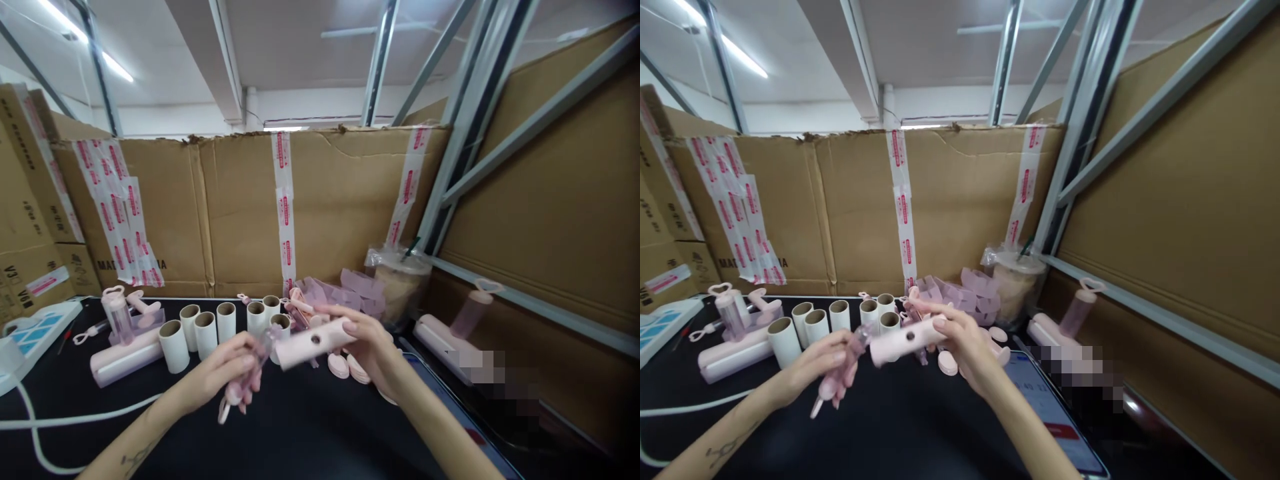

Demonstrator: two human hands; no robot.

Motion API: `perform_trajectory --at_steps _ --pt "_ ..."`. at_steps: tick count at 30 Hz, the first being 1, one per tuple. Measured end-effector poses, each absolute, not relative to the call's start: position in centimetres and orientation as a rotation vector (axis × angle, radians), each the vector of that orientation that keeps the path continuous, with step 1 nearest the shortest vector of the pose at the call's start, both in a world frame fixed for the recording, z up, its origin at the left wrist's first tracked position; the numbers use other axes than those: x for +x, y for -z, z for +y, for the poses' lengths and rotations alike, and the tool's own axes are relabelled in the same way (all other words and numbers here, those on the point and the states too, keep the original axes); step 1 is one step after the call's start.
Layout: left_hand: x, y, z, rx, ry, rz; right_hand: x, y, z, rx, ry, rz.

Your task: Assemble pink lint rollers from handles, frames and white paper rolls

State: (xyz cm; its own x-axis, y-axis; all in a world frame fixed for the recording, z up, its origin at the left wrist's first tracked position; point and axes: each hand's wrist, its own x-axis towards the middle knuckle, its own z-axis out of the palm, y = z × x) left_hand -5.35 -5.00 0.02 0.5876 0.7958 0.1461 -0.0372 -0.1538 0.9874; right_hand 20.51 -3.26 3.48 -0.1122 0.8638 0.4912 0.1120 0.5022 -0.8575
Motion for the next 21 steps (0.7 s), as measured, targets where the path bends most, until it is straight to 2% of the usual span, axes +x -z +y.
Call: perform_trajectory --at_steps 3,8,14,21 --pt "-5.6 0.7 -5.2 1.767 -1.010 0.868 21.5 -3.3 -2.8 -0.827 -0.762 -1.553" --pt "-4.8 1.2 -5.6 2.080 -1.070 1.327 19.9 -1.5 -2.7 -0.628 -0.134 -1.880" --pt "-4.8 1.0 -5.7 2.092 -1.050 1.312 17.8 0.3 -3.3 -0.464 0.137 -1.998" --pt "-5.0 0.9 -5.4 1.937 -1.077 1.155 18.3 0.8 -2.9 -0.426 0.220 -2.055"
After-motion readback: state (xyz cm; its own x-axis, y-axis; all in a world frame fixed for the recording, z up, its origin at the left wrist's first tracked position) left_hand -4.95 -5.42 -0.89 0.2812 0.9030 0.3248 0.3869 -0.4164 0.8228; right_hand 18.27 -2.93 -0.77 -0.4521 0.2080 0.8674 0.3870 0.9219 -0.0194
